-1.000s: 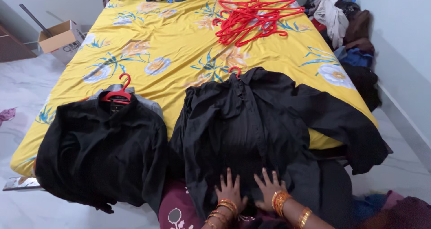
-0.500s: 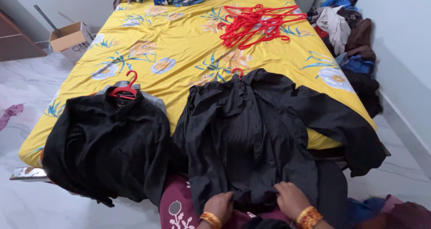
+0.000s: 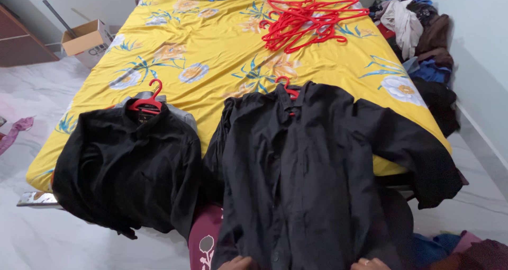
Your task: The person buttons a black shirt laid on a yellow floral bedsheet, then places a red hanger inside the collar and smooths the fabric. The person continues buttoning the shirt while it is on the hanger.
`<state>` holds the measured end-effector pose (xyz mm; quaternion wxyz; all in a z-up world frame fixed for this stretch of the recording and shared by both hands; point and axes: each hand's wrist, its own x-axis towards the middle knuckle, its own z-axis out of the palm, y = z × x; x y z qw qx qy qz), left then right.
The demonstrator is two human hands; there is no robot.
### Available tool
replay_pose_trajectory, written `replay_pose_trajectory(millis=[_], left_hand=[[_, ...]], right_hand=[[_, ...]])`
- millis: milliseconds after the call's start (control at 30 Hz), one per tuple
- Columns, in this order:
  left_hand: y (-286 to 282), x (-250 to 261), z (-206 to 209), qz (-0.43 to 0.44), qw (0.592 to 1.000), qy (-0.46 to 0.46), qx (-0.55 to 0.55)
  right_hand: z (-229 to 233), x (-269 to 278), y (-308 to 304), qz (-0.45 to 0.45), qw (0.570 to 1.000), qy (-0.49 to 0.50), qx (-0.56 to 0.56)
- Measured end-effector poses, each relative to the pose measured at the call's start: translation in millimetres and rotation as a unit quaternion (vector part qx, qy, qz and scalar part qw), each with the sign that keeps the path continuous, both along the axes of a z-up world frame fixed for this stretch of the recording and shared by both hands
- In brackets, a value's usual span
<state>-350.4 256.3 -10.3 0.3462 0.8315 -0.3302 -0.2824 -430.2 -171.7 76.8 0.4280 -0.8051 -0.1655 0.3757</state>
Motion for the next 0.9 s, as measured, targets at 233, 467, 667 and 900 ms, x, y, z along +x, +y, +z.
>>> replay_pose_trajectory(millis=[233, 467, 667, 900], left_hand=[[-58.9, -24.5, 12.4, 0.082, 0.984, 0.022, 0.157], [-75.0, -25.5, 0.7, 0.0, 0.994, 0.002, 0.109], [-48.2, -20.5, 3.0, -0.091, 0.965, -0.192, -0.151], [-65.3, -21.0, -23.4, -0.118, 0.97, 0.092, -0.193]], right_hand=[[-6.2, -3.2, 29.6, -0.056, 0.985, -0.051, -0.157], [-32.1, -1.6, 46.1, -0.071, 0.985, -0.14, -0.073], [-30.4, -10.3, 25.8, -0.172, 0.944, -0.204, 0.192], [-27.0, -11.7, 12.1, -0.098, 0.95, 0.026, 0.295]])
